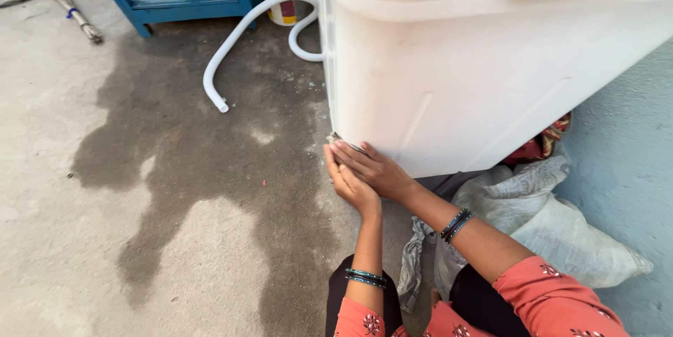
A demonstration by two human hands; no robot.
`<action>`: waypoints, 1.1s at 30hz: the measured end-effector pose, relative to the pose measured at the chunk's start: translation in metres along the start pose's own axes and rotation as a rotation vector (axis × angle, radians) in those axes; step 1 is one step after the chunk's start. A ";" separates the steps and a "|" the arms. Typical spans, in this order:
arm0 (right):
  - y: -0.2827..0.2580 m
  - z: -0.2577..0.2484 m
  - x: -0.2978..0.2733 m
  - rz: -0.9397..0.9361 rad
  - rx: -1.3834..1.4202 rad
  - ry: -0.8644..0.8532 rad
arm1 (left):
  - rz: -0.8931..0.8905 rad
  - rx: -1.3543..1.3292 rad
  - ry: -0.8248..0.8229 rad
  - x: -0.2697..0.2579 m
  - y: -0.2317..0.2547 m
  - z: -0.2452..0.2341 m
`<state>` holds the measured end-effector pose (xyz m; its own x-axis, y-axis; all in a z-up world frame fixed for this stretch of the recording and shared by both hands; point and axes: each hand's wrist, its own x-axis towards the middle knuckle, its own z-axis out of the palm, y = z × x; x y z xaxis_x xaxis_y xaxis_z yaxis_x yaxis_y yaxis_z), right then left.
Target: The person wipes the exterior surfaces, top lid, control knobs, and lower base of a washing machine with a cloth.
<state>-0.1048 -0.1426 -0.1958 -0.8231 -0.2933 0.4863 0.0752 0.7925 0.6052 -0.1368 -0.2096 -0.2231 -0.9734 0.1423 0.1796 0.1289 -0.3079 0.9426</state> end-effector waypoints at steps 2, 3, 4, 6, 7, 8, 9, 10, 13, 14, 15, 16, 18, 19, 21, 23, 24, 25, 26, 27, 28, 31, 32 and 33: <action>-0.001 0.002 -0.001 -0.019 0.056 -0.036 | -0.087 0.000 -0.027 0.000 0.009 -0.002; 0.004 0.001 0.005 -0.065 -0.056 -0.028 | -0.102 -0.071 -0.053 0.001 0.021 0.000; 0.013 -0.005 0.013 -0.109 -0.171 -0.024 | -0.119 -0.145 -0.082 0.002 0.038 0.003; 0.039 -0.025 0.035 -0.016 -0.210 0.085 | 0.031 -0.218 -0.130 0.013 0.081 0.013; 0.054 -0.040 0.045 0.031 -0.238 0.098 | 0.180 -0.291 -0.181 0.021 0.104 0.019; 0.069 -0.057 0.057 0.079 -0.264 0.111 | 0.295 -0.236 -0.203 0.032 0.127 0.022; 0.085 -0.073 0.070 0.127 -0.329 0.126 | 0.409 -0.180 -0.225 0.044 0.149 0.025; 0.101 -0.086 0.085 0.173 -0.398 0.144 | 0.509 -0.127 -0.228 0.054 0.169 0.031; 0.129 -0.110 0.113 0.220 -0.298 0.310 | 0.660 -0.125 -0.232 0.069 0.205 0.049; 0.129 -0.109 0.115 0.239 -0.312 0.312 | 0.681 -0.145 -0.234 0.069 0.205 0.048; 0.128 -0.105 0.114 0.259 -0.325 0.314 | 0.701 -0.164 -0.235 0.068 0.201 0.048; 0.125 -0.099 0.109 0.257 -0.324 0.312 | 0.712 -0.130 -0.224 0.068 0.193 0.046; 0.109 -0.083 0.088 0.226 -0.243 0.201 | 0.691 -0.092 -0.207 0.063 0.166 0.042; 0.099 -0.074 0.077 0.183 -0.271 0.180 | 0.659 -0.088 -0.201 0.056 0.149 0.039; 0.080 -0.051 0.058 0.111 -0.314 0.187 | 0.570 -0.155 -0.191 0.044 0.113 0.035; 0.060 -0.034 0.037 0.080 -0.329 0.208 | 0.429 -0.244 -0.201 0.028 0.081 0.027; 0.048 -0.028 0.025 0.082 -0.210 0.170 | 0.286 -0.327 -0.214 0.020 0.067 0.022; 0.037 -0.022 0.014 0.084 -0.092 0.131 | 0.282 -0.325 -0.214 0.013 0.055 0.019; 0.028 -0.015 0.005 0.085 -0.092 0.131 | 0.238 -0.344 -0.198 0.008 0.046 0.018; 0.020 -0.009 -0.003 0.118 0.029 0.112 | 0.194 -0.362 -0.183 0.003 0.040 0.017; 0.016 -0.003 -0.011 0.146 0.147 0.095 | 0.197 -0.364 -0.182 0.001 0.036 0.016; 0.021 0.007 -0.046 0.272 0.712 0.074 | 0.185 -0.418 -0.169 -0.002 0.039 0.022; 0.024 0.006 -0.060 0.378 0.687 0.212 | 0.130 -0.340 -0.107 -0.002 0.045 0.033; 0.022 0.005 -0.071 0.483 0.660 0.351 | 0.074 -0.263 -0.045 0.001 0.053 0.041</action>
<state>-0.0472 -0.1016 -0.2199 -0.5577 0.0919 0.8250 -0.0588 0.9870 -0.1497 -0.1234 -0.1871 -0.1618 -0.9530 0.1497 0.2634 0.1405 -0.5519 0.8220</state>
